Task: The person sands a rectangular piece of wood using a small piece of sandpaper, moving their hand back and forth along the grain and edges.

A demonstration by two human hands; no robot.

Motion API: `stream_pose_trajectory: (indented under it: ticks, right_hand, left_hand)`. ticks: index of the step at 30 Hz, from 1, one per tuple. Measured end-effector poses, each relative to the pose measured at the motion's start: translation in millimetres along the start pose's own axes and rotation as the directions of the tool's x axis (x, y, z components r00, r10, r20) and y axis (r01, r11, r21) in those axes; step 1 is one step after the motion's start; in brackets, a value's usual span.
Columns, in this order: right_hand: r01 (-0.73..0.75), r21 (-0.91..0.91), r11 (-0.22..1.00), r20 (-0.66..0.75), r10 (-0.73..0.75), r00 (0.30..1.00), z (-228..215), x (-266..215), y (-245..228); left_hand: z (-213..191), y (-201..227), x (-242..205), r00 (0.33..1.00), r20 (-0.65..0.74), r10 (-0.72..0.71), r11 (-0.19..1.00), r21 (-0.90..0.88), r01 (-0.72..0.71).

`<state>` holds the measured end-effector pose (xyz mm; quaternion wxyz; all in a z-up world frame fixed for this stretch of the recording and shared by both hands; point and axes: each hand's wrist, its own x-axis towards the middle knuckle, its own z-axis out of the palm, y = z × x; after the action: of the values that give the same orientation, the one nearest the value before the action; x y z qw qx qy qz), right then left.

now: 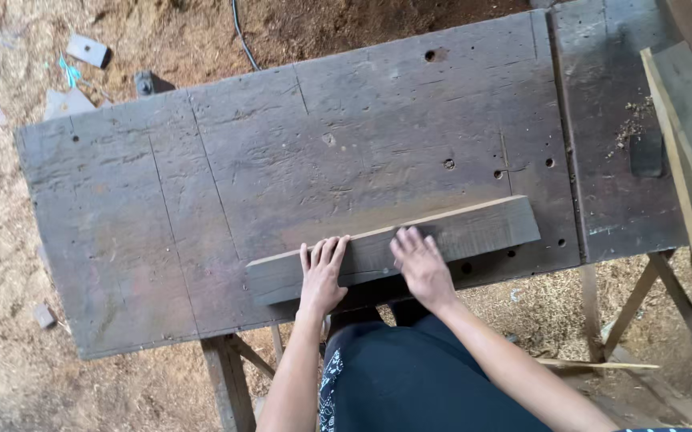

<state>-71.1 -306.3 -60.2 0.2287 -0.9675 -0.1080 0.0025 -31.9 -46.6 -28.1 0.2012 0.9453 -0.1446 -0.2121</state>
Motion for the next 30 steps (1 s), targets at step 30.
stream_pose_trajectory:
  ticks: [30]
  right_hand:
    - [-0.397, -0.025, 0.917, -0.305, 0.372, 0.877, -25, -5, 44]
  left_hand:
    - [5, 7, 2, 0.991, 0.131, 0.028, 0.998, -0.057, -0.021]
